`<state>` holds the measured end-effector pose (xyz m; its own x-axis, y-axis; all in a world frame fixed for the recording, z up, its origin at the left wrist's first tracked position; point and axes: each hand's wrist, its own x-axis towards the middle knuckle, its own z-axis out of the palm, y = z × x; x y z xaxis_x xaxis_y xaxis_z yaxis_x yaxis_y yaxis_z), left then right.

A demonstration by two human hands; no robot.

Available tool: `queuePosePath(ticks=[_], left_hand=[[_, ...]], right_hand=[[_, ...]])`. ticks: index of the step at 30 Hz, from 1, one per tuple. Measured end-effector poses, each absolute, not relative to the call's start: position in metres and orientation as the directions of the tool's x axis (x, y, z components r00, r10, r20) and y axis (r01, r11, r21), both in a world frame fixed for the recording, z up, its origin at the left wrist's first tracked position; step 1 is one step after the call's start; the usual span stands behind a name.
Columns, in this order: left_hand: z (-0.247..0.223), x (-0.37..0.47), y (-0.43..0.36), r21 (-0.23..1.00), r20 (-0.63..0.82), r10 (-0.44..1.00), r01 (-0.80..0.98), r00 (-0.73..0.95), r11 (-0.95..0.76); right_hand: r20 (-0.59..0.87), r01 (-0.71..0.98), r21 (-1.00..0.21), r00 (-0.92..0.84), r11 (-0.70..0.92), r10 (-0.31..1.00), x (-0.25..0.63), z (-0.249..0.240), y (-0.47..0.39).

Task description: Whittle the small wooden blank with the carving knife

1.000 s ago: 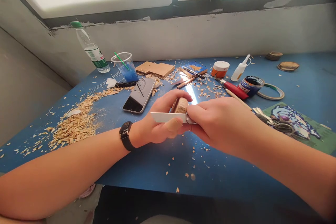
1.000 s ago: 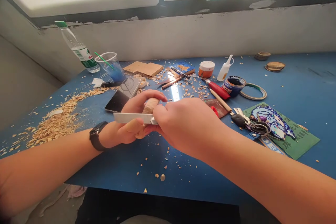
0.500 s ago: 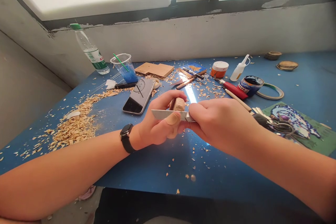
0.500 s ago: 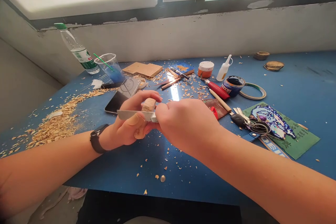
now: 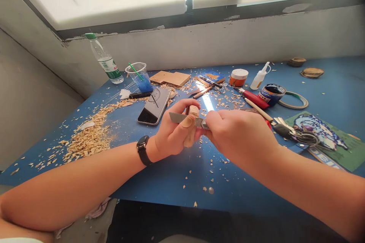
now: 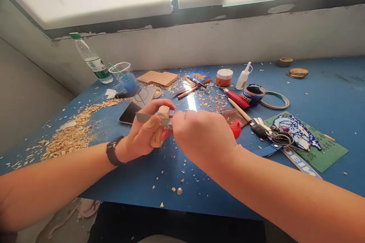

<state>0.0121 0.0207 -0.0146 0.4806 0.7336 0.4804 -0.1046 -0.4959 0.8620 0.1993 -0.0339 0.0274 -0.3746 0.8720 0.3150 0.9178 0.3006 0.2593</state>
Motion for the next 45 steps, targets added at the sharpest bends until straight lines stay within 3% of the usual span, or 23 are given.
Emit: queuePosePath(ticks=[4, 10, 15, 23, 28, 32, 36, 45], left_hand=[[-0.017, 0.011, 0.022, 0.790, 0.566, 0.759, 0.049, 0.324, -0.610], [-0.019, 0.009, 0.030, 0.717, 0.647, 0.627, -0.065, 0.434, -0.694], [-0.016, 0.003, 0.032, 0.824, 0.500, 0.613, -0.118, 0.612, -0.555], [-0.011, 0.003, 0.032, 0.893, 0.389, 0.566, -0.145, 0.727, -0.426], [-0.017, 0.007, 0.033, 0.858, 0.448, 0.592, -0.137, 0.671, -0.494], [-0.014, 0.006, 0.035, 0.757, 0.552, 0.564, -0.085, 0.614, -0.648], [-0.010, 0.005, 0.035, 0.690, 0.596, 0.529, -0.048, 0.604, -0.722], [-0.013, 0.011, 0.025, 0.829, 0.512, 0.669, -0.103, 0.539, -0.550]], right_hand=[[0.316, 0.937, 0.212, -0.334, 0.277, 0.888, 0.203, 0.027, -0.029], [0.298, 0.907, 0.198, -0.417, 0.372, 0.859, 0.208, 0.032, -0.025], [0.245, 0.837, 0.123, -0.546, 0.533, 0.801, 0.208, 0.036, -0.027], [0.231, 0.821, 0.161, -0.571, 0.547, 0.788, 0.210, 0.039, -0.027], [0.206, 0.804, 0.154, -0.594, 0.574, 0.778, 0.210, 0.037, -0.027], [0.240, 0.776, 0.180, -0.630, 0.604, 0.738, 0.212, 0.034, -0.026], [0.234, 0.793, 0.211, -0.609, 0.572, 0.758, 0.213, 0.031, -0.025], [0.216, 0.896, 0.212, -0.433, 0.391, 0.875, 0.203, 0.037, -0.028]])
